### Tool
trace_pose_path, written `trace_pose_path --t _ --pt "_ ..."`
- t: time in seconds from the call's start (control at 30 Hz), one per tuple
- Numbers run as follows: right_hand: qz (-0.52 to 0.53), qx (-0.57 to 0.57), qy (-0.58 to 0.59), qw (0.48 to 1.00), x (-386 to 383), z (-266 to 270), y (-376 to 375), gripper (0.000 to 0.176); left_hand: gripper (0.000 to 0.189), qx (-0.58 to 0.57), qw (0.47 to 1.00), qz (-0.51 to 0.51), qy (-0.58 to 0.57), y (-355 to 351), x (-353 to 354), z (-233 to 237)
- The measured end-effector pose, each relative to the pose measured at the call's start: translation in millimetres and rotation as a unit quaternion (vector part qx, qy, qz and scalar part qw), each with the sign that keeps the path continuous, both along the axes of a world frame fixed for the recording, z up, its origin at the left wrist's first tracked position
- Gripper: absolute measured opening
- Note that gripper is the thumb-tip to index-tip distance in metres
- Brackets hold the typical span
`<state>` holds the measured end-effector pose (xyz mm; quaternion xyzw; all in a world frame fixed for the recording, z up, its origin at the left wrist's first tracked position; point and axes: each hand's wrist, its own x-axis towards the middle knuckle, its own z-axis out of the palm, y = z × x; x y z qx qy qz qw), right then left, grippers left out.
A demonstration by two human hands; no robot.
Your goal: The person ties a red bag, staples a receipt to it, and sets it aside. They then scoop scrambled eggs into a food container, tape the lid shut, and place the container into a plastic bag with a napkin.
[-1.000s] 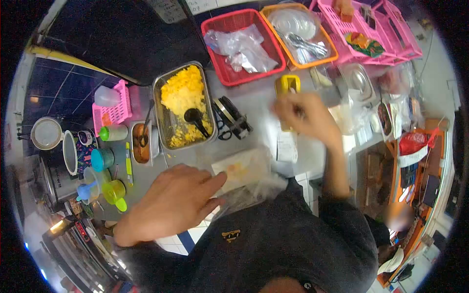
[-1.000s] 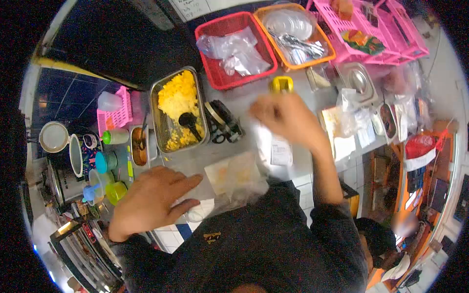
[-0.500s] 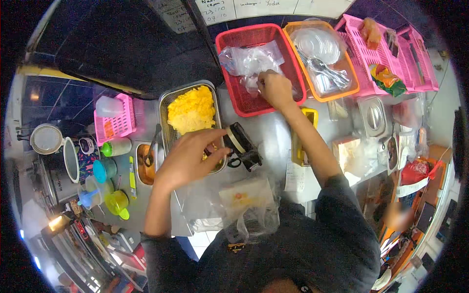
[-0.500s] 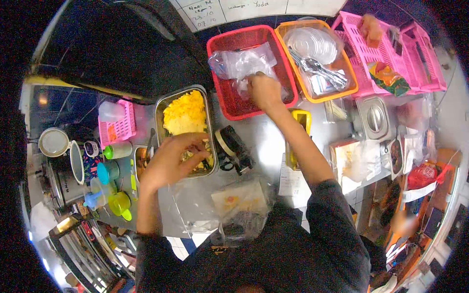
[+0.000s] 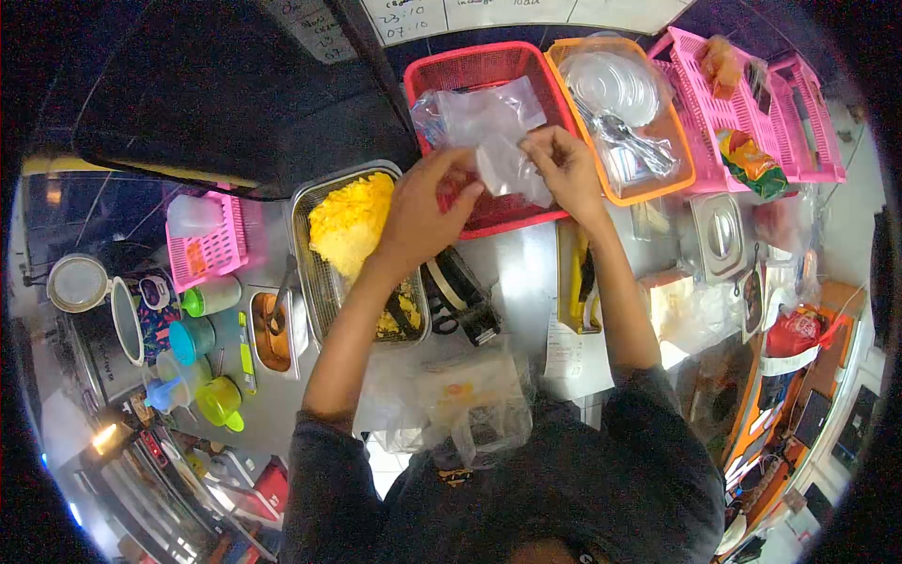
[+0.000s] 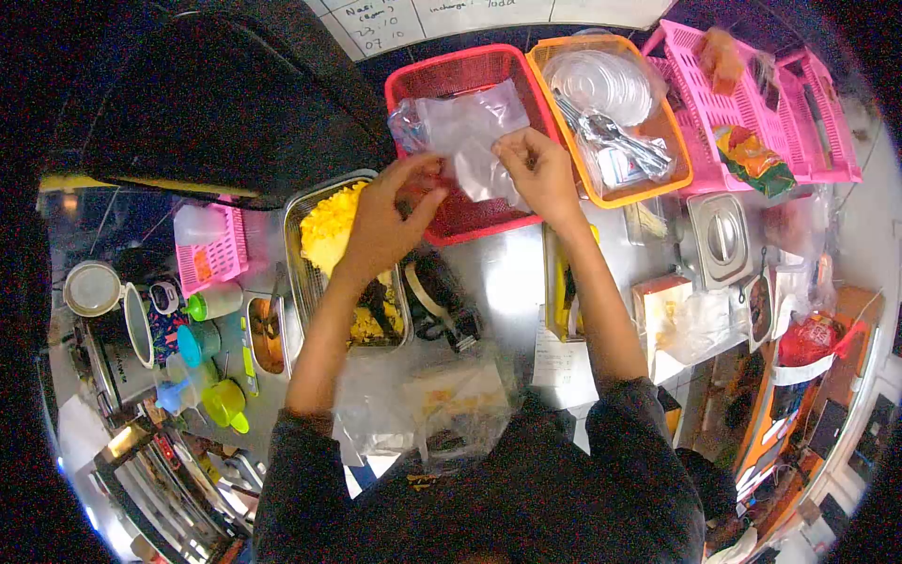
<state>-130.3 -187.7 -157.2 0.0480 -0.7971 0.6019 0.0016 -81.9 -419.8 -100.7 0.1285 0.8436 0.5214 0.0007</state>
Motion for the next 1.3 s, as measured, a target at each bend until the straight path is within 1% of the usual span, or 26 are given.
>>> trace_pose_path --t 0.03,0.07,0.1,0.17,0.23,0.37,0.43,0.47,0.53,0.57,0.63,0.67,0.7,0.73,0.77,0.8,0.87,0.9,0.97,1.03,1.1,1.13,1.17,1.23,1.27,1.3 --pt "0.001 0.001 0.002 1.0 -1 1 1 0.014 0.041 0.039 0.998 0.027 0.035 10 -9 -5" --pt "0.013 -0.07 -0.039 0.997 0 2 2 0.015 0.041 0.04 0.998 0.027 0.037 18 -15 -9" --pt "0.025 -0.141 -0.078 0.987 2 3 3 0.015 0.042 0.004 0.997 0.032 0.076 26 -21 -12" --pt "0.029 -0.15 -0.077 0.985 3 4 4 0.015 0.044 -0.033 0.992 0.036 0.117 35 -32 -20" --pt "0.018 -0.117 -0.103 0.988 4 4 8 0.016 0.042 -0.092 0.995 -0.027 -0.016 39 -38 -33" --pt "-0.023 -0.114 -0.056 0.992 -2 -16 19 0.016 0.036 -0.086 0.995 -0.029 -0.049 37 -40 -45" --pt "-0.06 -0.125 -0.045 0.989 1 -9 14 0.015 0.031 -0.258 0.966 0.016 0.025 36 -34 -36" --pt "-0.092 -0.135 -0.033 0.986 2 -5 11 0.014 0.031 -0.259 0.965 0.013 0.026 37 -31 -33" --pt "-0.102 -0.144 -0.017 0.984 1 1 7 0.014 0.029 -0.366 0.921 0.033 0.131 41 -27 -30" --pt "-0.11 -0.15 0.0 0.982 0 2 6 0.014 0.029 -0.368 0.92 0.032 0.133 43 -26 -30" --pt "-0.112 -0.174 -0.009 0.978 -3 1 6 0.017 0.025 -0.219 0.927 -0.023 0.304 50 -25 -32" --pt "-0.114 -0.196 -0.02 0.974 -4 2 6 0.019 0.025 -0.22 0.926 -0.024 0.307 54 -28 -36" --pt "-0.115 -0.197 -0.018 0.973 -4 4 8 0.019 0.029 -0.216 0.939 -0.093 0.252 57 -32 -44" --pt "-0.126 -0.134 0.007 0.983 -3 8 11 0.02 0.033 -0.211 0.944 -0.16 0.195 59 -33 -51" --pt "-0.137 -0.069 0.032 0.988 -2 13 14 0.02 0.033 -0.212 0.943 -0.16 0.198 61 -33 -58" --pt "-0.138 -0.07 0.038 0.987 -2 23 16 0.02 0.035 -0.238 0.94 -0.158 0.185 63 -35 -60" --pt "-0.198 0.007 0.047 0.979 3 41 21 0.022 0.038 -0.263 0.935 -0.16 0.173 67 -39 -67" --pt "-0.202 0.006 0.05 0.978 1 36 27 0.022 0.039 -0.289 0.933 -0.173 0.129 69 -42 -67" --pt "-0.264 0.038 0.168 0.949 -7 20 42 0.023 0.041 -0.317 0.926 -0.186 0.087 71 -45 -70" --pt "-0.273 0.004 0.146 0.951 -2 29 49 0.026 0.04 -0.299 0.935 -0.176 0.076 72 -43 -74" --pt "-0.334 -0.077 0.102 0.934 5 42 51 0.031 0.041 -0.309 0.932 -0.185 0.043 69 -46 -74" --pt "-0.276 -0.308 -0.07 0.908 11 67 49 0.035 0.041 -0.318 0.929 -0.19 0.007 67 -46 -72" --pt "-0.277 -0.31 -0.067 0.907 8 59 53 0.035 0.041 -0.319 0.928 -0.191 0.01 66 -46 -71" --pt "-0.354 -0.224 0.033 0.907 -1 32 58 0.036 0.042 -0.293 0.923 -0.162 0.189 64 -42 -69" --pt "-0.354 -0.227 0.035 0.907 -1 21 60 0.036 0.042 -0.295 0.922 -0.163 0.192 61 -39 -65" --pt "-0.346 -0.229 0.033 0.909 -1 15 61 0.036 0.043 -0.236 0.937 -0.128 0.224 61 -35 -50"
